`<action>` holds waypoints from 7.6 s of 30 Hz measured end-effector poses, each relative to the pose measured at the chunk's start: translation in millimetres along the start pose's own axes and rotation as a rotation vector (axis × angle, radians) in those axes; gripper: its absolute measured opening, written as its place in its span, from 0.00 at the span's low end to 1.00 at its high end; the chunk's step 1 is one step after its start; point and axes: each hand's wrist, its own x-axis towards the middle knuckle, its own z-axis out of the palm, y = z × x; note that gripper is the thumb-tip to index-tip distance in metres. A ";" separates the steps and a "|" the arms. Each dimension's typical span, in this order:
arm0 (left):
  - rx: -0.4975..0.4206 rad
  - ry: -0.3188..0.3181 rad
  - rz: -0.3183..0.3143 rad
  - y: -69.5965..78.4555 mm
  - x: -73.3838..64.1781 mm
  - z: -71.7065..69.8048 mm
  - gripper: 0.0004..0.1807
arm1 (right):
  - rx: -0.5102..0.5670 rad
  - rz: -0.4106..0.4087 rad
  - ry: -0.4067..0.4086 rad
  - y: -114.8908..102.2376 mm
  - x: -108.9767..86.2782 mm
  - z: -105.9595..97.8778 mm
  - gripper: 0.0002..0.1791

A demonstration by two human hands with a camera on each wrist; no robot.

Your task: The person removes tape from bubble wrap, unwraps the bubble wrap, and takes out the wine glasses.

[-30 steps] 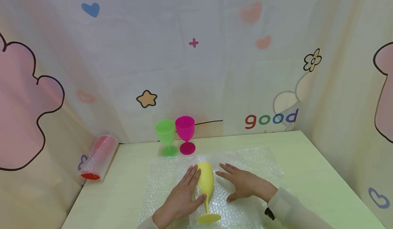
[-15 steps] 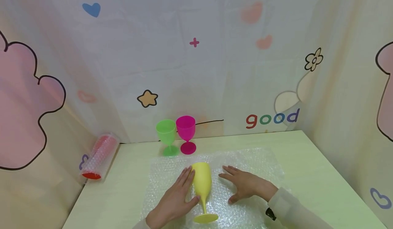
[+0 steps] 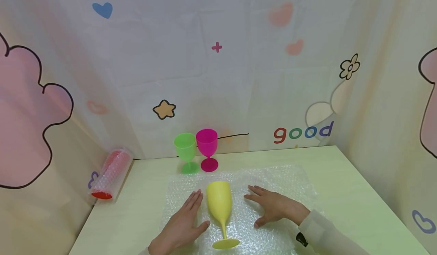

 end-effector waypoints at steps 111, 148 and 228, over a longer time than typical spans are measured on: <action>-0.015 0.042 0.029 27.5 9.5 -38.4 0.15 | -0.010 0.010 0.019 1.3 -0.5 6.1 0.51; -0.313 -0.102 -0.109 49.7 5.0 15.2 0.21 | -0.022 0.007 0.027 4.6 2.5 10.2 0.51; -0.431 0.463 -0.045 14.4 5.0 -67.0 0.04 | -0.008 -0.036 0.046 3.9 -1.7 8.7 0.51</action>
